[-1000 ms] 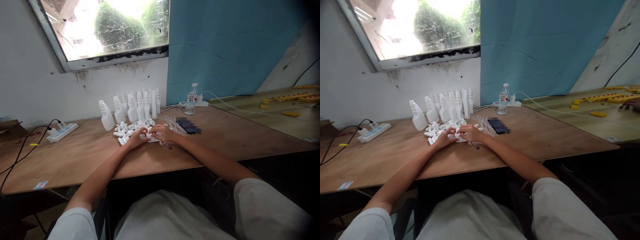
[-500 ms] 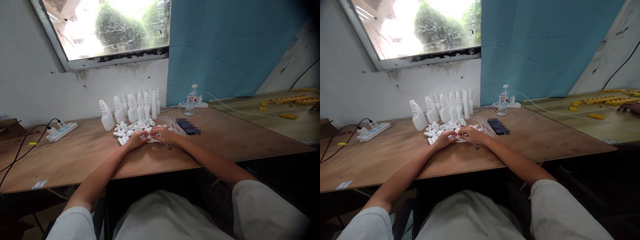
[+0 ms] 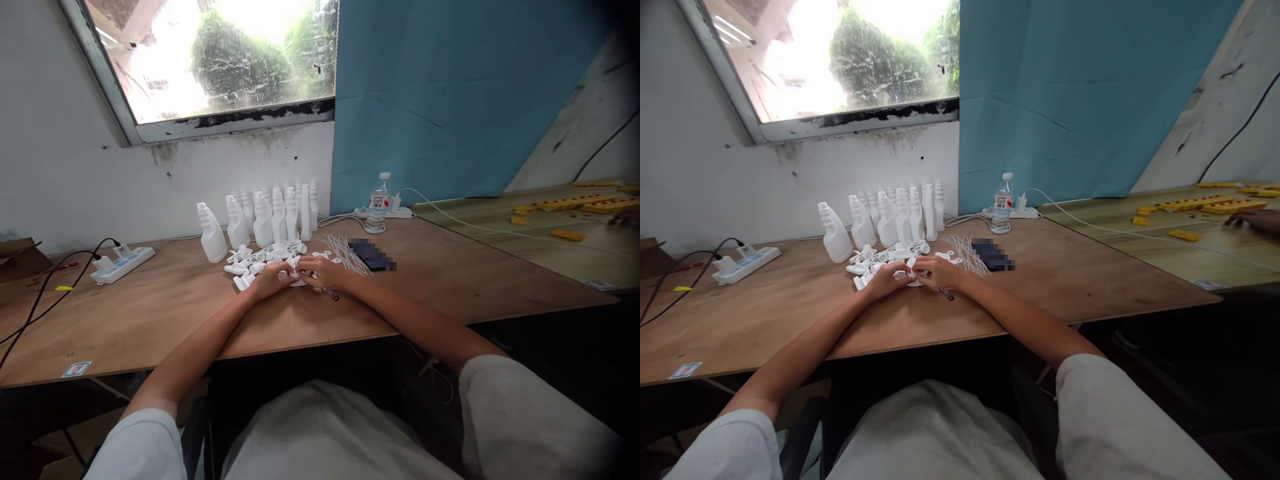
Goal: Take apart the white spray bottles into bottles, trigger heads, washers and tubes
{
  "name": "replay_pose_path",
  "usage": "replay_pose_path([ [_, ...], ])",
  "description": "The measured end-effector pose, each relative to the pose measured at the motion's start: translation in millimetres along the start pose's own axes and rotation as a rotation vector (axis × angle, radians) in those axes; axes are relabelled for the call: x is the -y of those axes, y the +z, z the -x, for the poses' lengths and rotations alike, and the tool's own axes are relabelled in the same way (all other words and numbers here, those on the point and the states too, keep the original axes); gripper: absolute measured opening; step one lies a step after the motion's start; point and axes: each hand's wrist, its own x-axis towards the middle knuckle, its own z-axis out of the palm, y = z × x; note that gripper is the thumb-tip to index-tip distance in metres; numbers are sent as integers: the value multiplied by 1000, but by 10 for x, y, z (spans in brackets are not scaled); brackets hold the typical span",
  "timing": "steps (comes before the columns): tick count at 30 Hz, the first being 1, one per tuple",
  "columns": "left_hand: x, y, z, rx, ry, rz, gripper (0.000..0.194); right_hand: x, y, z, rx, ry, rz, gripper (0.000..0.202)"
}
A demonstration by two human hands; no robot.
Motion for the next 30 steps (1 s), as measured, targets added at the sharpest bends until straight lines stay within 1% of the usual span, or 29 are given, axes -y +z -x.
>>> replay_pose_path([
  [4, 31, 29, -2, -23, -40, -2, 26, 87, 70, -17, -75, 93, 77, 10],
  [7, 67, 54, -1, -33, -67, 20, 34, 159, 104, -51, -102, 140, 92, 12],
  [10, 93, 57, 7, -32, -78, 43, 36, 188, 117, -67, -89, 141, 55, 19],
  [15, 92, 17, 20, -17, -67, 68, 35, 166, 124, -88, -37, 80, -39, 33],
  [17, 78, 12, 20, -17, -66, 65, 34, 148, 119, -104, -31, 74, -70, 33],
  [20, 57, 23, 12, -26, -71, 40, 35, 95, 81, -124, -30, 109, -105, 28],
  [23, 51, 32, -4, -26, -71, 3, 34, -27, -17, -130, -67, 236, -86, 27],
  [27, 59, 26, -24, -3, -48, -37, 29, -323, -240, -49, -138, 569, 53, 31],
  [28, 62, 27, -27, 2, -37, -43, 28, -409, -302, -3, -132, 655, 97, 30],
  [30, 70, 32, -32, 9, -12, -46, 27, -568, -411, 113, -83, 807, 173, 23],
])
